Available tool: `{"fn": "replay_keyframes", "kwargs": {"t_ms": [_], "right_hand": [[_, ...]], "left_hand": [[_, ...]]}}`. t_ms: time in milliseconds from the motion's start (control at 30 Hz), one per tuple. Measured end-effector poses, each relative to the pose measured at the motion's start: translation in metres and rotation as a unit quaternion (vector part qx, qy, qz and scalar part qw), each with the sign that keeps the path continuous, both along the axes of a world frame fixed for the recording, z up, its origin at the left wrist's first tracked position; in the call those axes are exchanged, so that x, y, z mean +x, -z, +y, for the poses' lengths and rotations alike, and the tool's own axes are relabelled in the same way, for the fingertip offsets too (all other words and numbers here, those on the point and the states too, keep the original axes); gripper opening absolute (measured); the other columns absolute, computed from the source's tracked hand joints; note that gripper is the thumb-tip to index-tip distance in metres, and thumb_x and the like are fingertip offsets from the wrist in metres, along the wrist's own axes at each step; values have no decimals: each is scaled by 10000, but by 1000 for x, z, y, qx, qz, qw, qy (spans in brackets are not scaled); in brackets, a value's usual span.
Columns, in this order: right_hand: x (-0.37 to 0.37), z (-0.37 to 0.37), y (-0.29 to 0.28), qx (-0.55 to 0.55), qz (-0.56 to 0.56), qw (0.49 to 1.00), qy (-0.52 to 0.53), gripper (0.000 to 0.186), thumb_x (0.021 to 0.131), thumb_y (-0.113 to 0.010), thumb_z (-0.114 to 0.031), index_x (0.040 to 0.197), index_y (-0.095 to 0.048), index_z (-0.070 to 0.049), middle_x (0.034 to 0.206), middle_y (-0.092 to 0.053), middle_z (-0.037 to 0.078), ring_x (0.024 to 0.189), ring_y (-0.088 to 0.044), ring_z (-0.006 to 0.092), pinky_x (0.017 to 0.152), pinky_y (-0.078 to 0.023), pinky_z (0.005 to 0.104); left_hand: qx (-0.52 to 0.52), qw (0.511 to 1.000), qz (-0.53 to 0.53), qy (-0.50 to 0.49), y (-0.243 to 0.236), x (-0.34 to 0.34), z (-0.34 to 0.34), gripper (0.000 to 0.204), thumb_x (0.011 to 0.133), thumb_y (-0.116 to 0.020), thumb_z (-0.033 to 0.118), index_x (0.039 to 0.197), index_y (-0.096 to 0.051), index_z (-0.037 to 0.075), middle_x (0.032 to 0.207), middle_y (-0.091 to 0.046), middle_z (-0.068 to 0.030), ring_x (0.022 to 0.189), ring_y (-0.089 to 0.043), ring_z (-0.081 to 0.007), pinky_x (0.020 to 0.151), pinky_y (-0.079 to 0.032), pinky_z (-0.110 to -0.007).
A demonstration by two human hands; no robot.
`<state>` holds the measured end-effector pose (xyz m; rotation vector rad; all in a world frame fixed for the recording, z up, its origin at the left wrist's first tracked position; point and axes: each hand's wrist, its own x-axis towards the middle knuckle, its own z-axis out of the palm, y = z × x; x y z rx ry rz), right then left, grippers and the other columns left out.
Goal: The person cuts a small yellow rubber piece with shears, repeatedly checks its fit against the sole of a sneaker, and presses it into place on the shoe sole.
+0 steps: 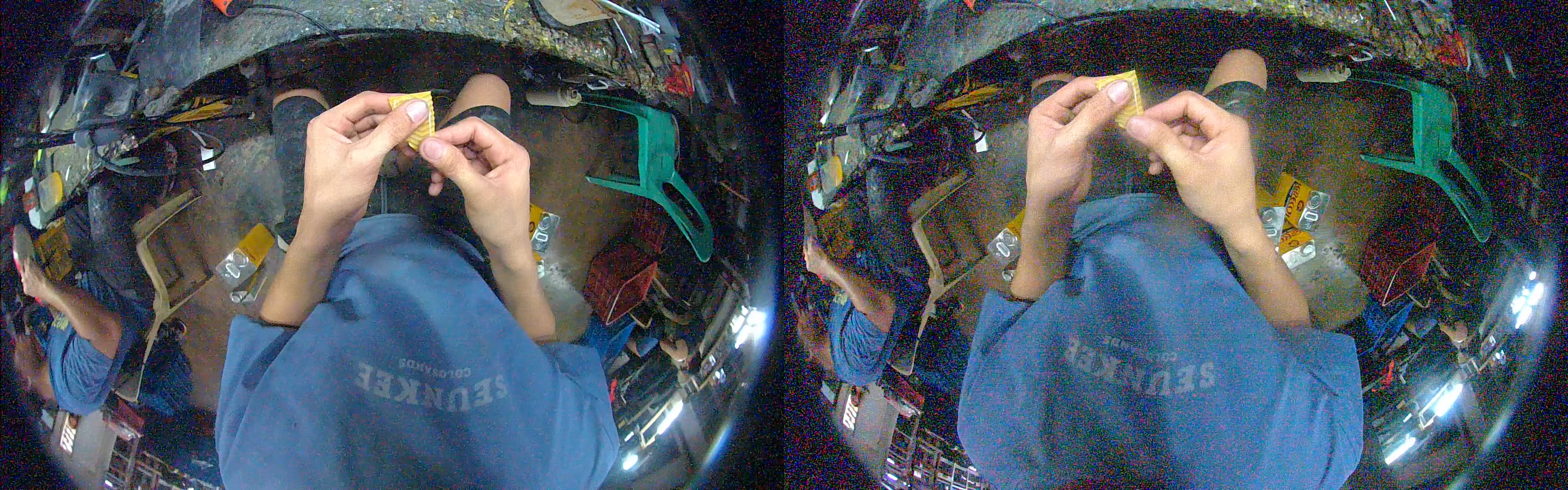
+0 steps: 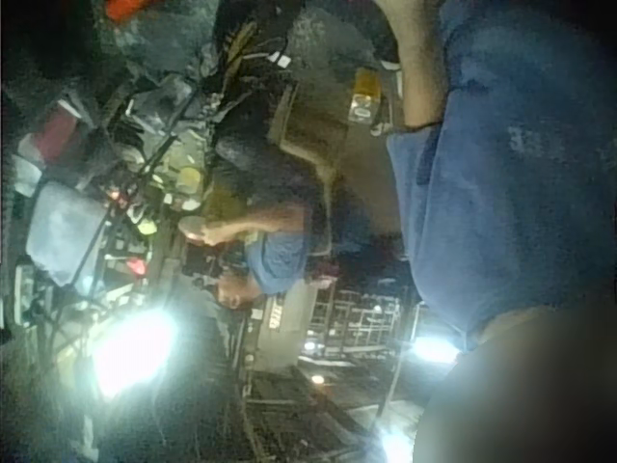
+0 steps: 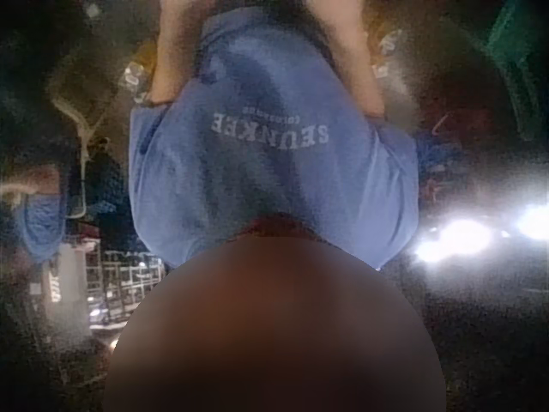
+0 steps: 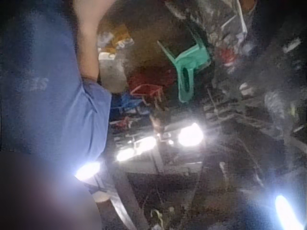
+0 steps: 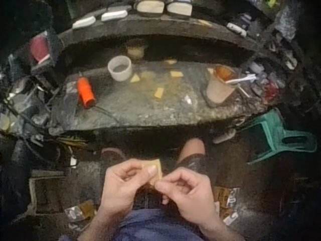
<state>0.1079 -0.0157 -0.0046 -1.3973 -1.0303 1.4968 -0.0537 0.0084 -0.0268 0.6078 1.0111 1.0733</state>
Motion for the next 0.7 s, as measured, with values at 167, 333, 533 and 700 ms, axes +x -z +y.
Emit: {"fn": "replay_keyframes", "kwargs": {"t_ms": [167, 333, 533, 700], "right_hand": [[0, 0, -2, 29, -13, 999, 8, 135, 962, -742, -147, 981, -710, -17, 829, -699, 23, 678, -625, 61, 599, -514, 221], [-4, 1, 2, 30, 10, 999, 18, 137, 985, -716, -147, 996, -699, -12, 825, -695, 25, 678, -622, 62, 604, -517, 222], [-9, 2, 2, 27, 14, 999, 24, 145, 996, -702, -153, 980, -684, -10, 803, -681, 22, 665, -616, 64, 599, -516, 224], [-7, 3, -1, 16, -1, 1000, 23, 152, 999, -699, -160, 962, -671, -16, 786, -666, 19, 656, -613, 67, 583, -513, 226]], "left_hand": [[12, 1000, 11, -17, -2, 3, 1, 170, 942, -770, 142, 1023, -749, -6, 864, -748, -59, 718, -654, -82, 648, -514, -225], [13, 999, -10, -48, -1, 6, 2, 155, 950, -760, 139, 1001, -751, -7, 862, -749, -66, 722, -657, -82, 653, -517, -226], [-21, 998, -27, -51, -1, 5, 2, 172, 959, -746, 153, 1011, -749, -12, 871, -749, -72, 749, -669, -92, 676, -525, -228], [-42, 991, -113, -50, -4, -5, 6, 439, 1058, -584, 342, 1110, -700, -79, 975, -752, -164, 833, -723, -185, 733, -574, -295]]}}
